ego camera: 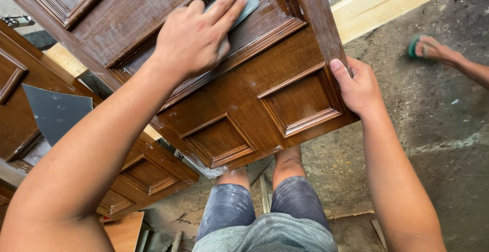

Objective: Sanding the surface of a wooden door with sandpaper to prepare it for finishing.

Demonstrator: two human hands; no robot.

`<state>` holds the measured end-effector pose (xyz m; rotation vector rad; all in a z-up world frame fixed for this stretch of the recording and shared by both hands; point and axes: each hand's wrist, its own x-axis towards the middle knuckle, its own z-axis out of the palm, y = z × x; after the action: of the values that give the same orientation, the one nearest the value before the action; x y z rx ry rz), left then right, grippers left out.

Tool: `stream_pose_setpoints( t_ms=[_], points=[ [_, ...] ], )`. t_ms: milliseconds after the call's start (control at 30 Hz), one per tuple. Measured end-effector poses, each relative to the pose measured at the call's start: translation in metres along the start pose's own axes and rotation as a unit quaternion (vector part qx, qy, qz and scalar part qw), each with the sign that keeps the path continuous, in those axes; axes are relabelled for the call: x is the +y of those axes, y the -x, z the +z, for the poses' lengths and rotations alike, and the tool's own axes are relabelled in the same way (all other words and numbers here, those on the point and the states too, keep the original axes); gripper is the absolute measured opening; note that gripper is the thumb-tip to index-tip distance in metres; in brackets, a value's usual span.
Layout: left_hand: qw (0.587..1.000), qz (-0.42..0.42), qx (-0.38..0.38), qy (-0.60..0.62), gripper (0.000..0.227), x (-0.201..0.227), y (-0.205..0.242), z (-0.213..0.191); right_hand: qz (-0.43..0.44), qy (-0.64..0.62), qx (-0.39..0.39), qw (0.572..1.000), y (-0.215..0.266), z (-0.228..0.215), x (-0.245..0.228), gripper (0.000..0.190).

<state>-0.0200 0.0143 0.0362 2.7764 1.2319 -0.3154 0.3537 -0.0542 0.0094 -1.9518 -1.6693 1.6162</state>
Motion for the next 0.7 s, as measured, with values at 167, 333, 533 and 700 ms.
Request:
stream_pose_setpoints(
  t_ms=[167,333,533,700],
  points=[
    [0.998,0.011,0.012,-0.053,0.075,0.001,-0.033,-0.001,-0.003,0.000,0.002,1.000,-0.002,0.004,0.013,0.057],
    [0.998,0.005,-0.030,-0.047,0.076,-0.003,-0.007,-0.007,-0.004,0.017,0.012,1.000,-0.002,0.006,0.026,0.051],
    [0.991,0.015,0.123,-0.050,0.067,0.001,-0.045,0.005,0.002,0.045,0.026,0.999,-0.001,0.007,0.025,0.056],
    [0.992,0.015,0.125,-0.006,0.054,0.009,-0.040,0.008,-0.006,0.049,0.025,0.998,0.000,0.007,0.020,0.056]
  ],
)
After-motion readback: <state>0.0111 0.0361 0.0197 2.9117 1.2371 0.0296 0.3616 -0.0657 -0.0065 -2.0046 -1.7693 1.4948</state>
